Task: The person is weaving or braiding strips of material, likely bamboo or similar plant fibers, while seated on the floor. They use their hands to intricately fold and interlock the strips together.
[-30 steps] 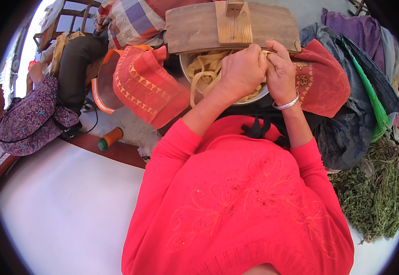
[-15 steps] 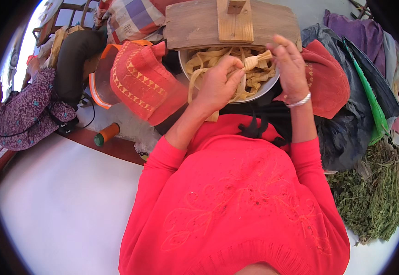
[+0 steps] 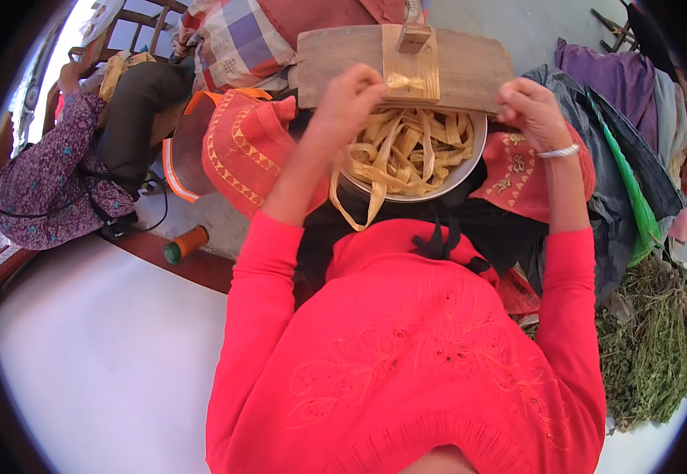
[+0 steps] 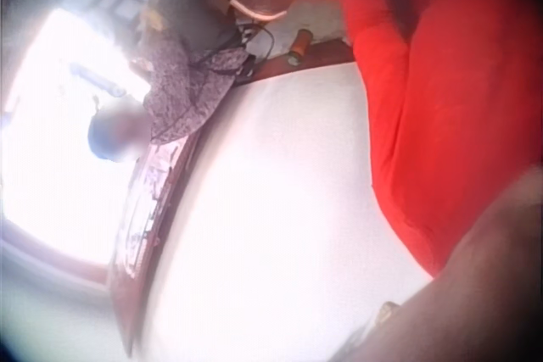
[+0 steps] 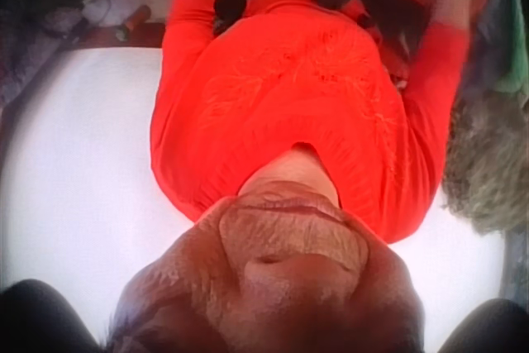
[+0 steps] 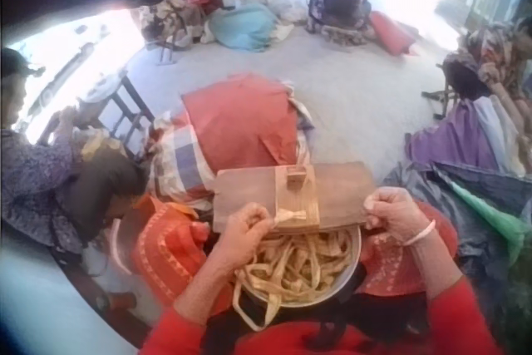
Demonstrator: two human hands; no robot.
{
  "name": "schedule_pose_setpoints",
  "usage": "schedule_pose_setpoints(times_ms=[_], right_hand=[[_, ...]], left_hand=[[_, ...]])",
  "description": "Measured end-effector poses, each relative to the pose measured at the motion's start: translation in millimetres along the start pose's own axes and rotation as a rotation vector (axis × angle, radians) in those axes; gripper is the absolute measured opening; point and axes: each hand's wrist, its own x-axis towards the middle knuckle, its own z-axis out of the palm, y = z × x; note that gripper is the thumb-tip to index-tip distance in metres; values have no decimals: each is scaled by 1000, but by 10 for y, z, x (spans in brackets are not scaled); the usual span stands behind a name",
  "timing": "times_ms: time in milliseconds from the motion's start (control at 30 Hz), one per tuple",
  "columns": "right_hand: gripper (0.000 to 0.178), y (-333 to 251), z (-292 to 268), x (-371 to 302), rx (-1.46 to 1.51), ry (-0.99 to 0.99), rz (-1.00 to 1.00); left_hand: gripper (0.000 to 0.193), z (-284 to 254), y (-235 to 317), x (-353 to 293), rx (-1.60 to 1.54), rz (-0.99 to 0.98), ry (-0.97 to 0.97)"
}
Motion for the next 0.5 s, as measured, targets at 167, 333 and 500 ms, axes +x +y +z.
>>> schedule_pose_setpoints(times_ms=[167,333,500], right_hand=[[27,-86,692,124,-70,206,-207],[24,-127,802,117,-70,-157,87],[15,-5,729,196,-72,39,-12]], left_hand=[[11,209,206,-30,-182,125,-196],[9,211,277,0,-226,40,-319],[11,110,89,104,-279,-100,-273]])
